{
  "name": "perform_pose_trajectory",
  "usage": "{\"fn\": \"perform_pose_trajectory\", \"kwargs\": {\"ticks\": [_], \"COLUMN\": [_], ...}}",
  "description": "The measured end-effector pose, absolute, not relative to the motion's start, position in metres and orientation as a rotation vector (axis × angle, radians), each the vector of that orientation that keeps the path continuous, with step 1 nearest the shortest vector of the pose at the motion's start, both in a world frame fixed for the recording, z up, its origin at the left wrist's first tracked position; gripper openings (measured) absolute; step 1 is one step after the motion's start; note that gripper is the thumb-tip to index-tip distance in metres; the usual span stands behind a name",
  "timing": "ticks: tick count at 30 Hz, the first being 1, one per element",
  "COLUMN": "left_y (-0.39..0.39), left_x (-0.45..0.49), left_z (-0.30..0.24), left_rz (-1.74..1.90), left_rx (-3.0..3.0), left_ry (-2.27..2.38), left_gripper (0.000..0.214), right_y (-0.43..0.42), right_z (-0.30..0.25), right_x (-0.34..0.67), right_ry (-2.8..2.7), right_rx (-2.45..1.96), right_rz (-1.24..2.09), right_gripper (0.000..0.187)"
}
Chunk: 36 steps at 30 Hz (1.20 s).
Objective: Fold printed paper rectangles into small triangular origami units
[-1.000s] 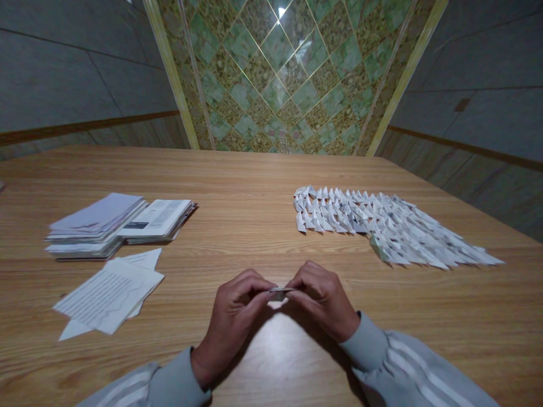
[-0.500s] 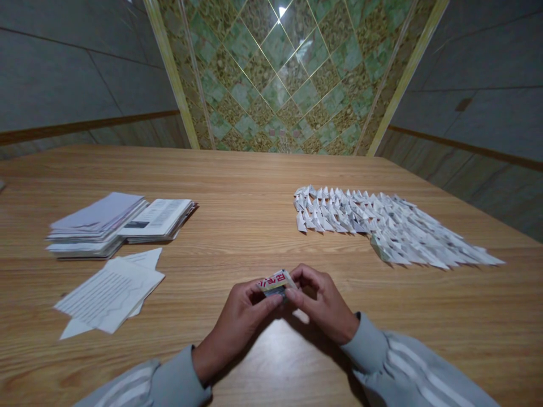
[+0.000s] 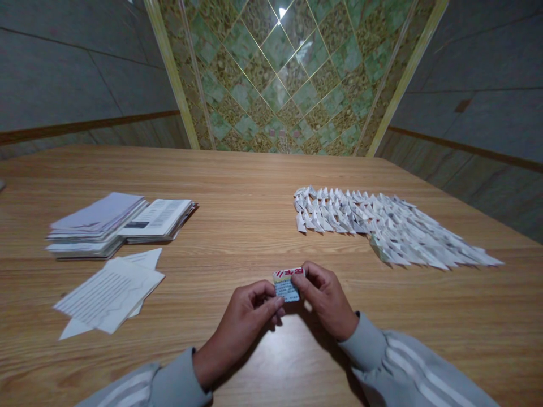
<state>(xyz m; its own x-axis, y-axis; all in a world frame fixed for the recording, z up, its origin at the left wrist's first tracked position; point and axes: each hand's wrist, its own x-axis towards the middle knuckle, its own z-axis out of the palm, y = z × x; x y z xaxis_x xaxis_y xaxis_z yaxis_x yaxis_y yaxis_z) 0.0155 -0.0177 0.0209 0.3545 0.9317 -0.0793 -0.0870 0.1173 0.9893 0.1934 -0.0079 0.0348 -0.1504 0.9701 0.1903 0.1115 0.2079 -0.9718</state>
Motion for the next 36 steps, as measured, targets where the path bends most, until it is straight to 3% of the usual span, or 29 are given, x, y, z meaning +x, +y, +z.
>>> {"fn": "perform_pose_trajectory", "kwargs": {"ticks": [9,13,19,25,36], "left_y": [-0.01,-0.005,-0.004,-0.001,-0.002], "left_x": [0.006,0.0,-0.002,0.0,0.001], "left_z": [0.031,0.031,0.03,0.021,0.019], "left_rz": [1.054,1.23,1.143,0.771,0.751], "left_rx": [1.727,1.81,2.171,2.533,2.67], "left_ry": [1.095,1.259,1.036,0.882,0.905], "left_gripper": [0.012,0.021,0.015,0.01,0.019], "right_y": [-0.006,-0.001,0.004,0.001,0.007], "right_z": [0.045,0.046,0.036,0.027,0.031], "right_x": [0.199,0.207,0.214,0.22,0.237], "right_ry": [-1.909,-2.056,-2.324,-2.549,-2.554], "right_rx": [-0.89,-0.857,-0.844,-0.823,-0.776], "right_rz": [0.38,0.141,-0.228,-0.018,0.281], "right_gripper": [0.027,0.03,0.03,0.015,0.015]}}
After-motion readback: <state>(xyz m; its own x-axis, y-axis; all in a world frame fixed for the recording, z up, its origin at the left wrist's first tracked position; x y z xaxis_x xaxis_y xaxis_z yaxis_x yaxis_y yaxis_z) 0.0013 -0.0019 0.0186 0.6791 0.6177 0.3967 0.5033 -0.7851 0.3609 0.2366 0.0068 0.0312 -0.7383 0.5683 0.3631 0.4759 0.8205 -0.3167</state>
